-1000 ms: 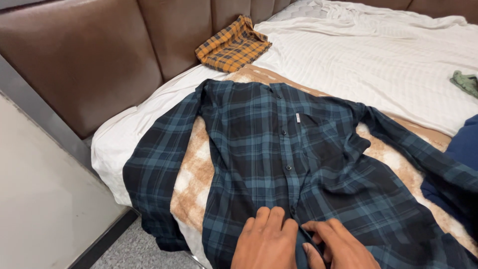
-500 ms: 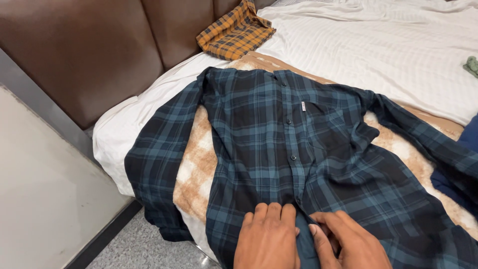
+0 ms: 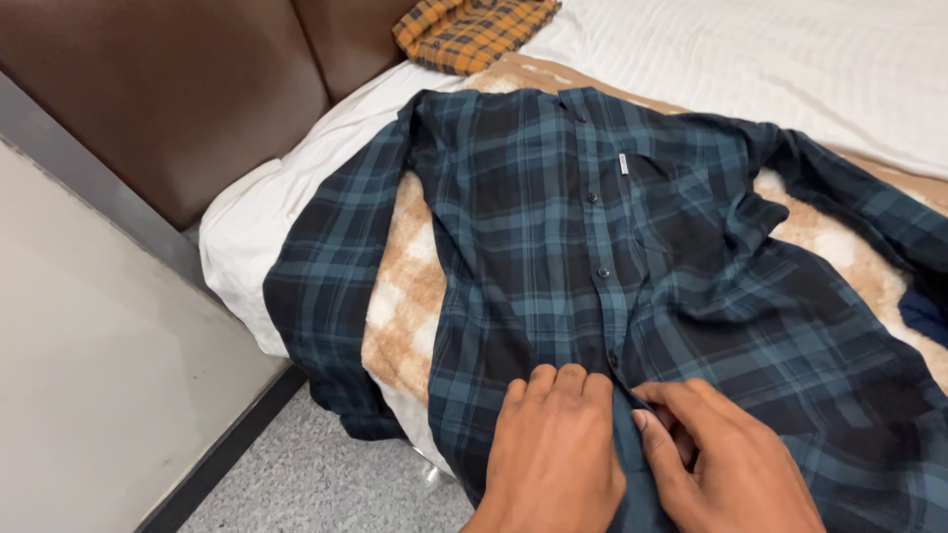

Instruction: The person buttons a dark plaid shirt laid out on a bed. They systematically fasten the buttons from the collar down to the bottom, then flip the shirt over to smooth the fabric and check the back.

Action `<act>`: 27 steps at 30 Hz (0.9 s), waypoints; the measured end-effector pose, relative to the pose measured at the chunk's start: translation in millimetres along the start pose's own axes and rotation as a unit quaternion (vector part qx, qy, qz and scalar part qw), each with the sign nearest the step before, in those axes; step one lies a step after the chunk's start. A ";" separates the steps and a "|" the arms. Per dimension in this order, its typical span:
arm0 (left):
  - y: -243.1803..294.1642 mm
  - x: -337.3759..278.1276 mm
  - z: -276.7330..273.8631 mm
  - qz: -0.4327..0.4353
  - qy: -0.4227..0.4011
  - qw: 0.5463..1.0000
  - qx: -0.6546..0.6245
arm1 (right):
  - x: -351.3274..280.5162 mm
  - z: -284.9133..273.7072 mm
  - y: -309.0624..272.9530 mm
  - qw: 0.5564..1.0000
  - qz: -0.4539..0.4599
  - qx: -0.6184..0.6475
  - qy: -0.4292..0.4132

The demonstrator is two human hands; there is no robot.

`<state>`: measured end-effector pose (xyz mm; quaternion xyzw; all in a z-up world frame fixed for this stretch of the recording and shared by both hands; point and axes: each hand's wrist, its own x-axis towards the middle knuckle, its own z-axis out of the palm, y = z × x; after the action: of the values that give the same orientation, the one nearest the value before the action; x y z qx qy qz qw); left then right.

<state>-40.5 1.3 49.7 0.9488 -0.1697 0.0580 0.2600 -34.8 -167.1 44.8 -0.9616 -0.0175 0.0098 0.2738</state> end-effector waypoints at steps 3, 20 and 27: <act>-1.1 2.2 3.2 -0.021 -0.014 1.000 0.000 | 1.2 -1.3 -1.9 0.998 0.055 -0.004 -0.029; -1.9 4.1 8.5 -0.023 -0.033 0.999 -0.016 | 4.9 -2.8 -11.0 0.988 0.088 -0.085 -0.091; -3.1 4.0 19.9 -0.021 0.013 0.999 -0.023 | 7.6 -2.0 -4.4 0.986 0.105 -0.088 -0.096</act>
<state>-35.2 -7.5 31.9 0.9452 -0.1479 0.0613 0.2847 -27.2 -164.1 48.8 -0.9730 0.0563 0.1293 0.1827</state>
